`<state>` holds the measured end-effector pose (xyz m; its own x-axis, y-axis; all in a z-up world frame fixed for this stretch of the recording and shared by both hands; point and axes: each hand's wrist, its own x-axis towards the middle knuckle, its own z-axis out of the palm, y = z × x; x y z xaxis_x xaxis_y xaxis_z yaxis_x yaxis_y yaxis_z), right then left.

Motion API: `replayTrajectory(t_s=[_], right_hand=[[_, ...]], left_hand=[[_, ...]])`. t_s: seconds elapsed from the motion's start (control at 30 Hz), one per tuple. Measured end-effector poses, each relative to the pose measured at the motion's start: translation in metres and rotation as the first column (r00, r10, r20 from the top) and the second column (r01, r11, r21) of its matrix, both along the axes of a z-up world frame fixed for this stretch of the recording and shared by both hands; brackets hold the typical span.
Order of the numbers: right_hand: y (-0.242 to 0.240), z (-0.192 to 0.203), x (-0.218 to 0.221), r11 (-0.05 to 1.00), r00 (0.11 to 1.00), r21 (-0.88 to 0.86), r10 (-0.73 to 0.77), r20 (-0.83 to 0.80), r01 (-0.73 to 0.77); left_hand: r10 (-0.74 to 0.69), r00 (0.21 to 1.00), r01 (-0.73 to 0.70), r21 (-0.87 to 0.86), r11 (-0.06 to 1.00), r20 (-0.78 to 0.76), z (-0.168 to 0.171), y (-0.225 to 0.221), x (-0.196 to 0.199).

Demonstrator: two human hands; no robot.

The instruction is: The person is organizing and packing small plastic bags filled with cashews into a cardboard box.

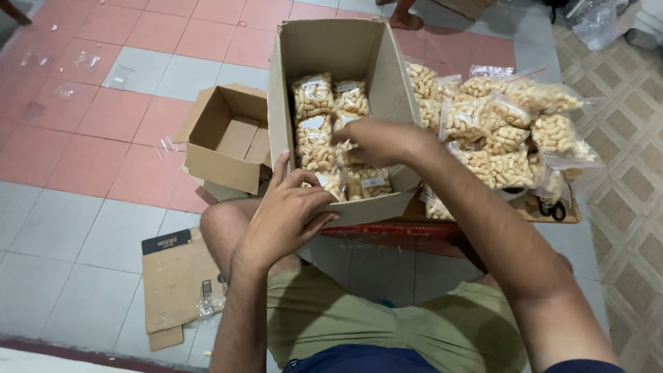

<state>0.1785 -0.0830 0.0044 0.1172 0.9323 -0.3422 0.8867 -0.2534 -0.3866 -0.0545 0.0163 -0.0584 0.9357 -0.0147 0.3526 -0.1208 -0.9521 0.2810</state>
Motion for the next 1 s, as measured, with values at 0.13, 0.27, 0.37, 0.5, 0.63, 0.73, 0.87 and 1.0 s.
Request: replayTrajectory(t_s=[0.13, 0.27, 0.37, 0.5, 0.63, 0.73, 0.87, 1.0], right_hand=[[0.006, -0.081, 0.052, 0.996, 0.988, 0.078, 0.019, 0.156, -0.031], [0.002, -0.094, 0.057, 0.997, 0.977, -0.003, 0.077, 0.198, -0.078], [0.006, -0.097, 0.056, 0.996, 0.973, 0.002, 0.083, 0.214, -0.085], [0.01, -0.108, 0.057, 0.999, 0.963, -0.023, 0.03, 0.267, -0.025], [0.017, -0.109, 0.061, 0.999, 0.959, -0.036, 0.015, 0.284, -0.005], [0.019, -0.108, 0.059, 0.998, 0.948, -0.054, 0.055, 0.314, -0.04], [0.019, -0.102, 0.047, 0.999, 0.933, -0.044, 0.025, 0.359, -0.01], [0.029, -0.048, 0.011, 0.995, 0.948, 0.074, 0.042, 0.315, -0.068]], left_hand=[[0.003, 1.0, -0.003, 0.013, 1.0, 0.009, -0.001, 0.0, -0.001], [0.01, 1.0, -0.01, 0.009, 1.0, 0.006, 0.001, 0.0, 0.0], [0.025, 1.0, -0.025, 0.002, 1.0, -0.01, 0.003, -0.003, -0.003], [0.031, 0.999, -0.031, 0.0, 1.0, -0.007, 0.004, -0.004, -0.001], [0.03, 1.0, -0.03, -0.002, 1.0, -0.004, 0.001, -0.003, -0.002], [0.034, 0.999, -0.034, 0.01, 0.999, 0.002, 0.001, -0.003, 0.0], [0.033, 0.999, -0.033, 0.012, 0.999, -0.001, 0.002, -0.003, -0.001], [0.041, 0.999, -0.041, 0.008, 0.999, -0.016, 0.002, -0.003, 0.0]])
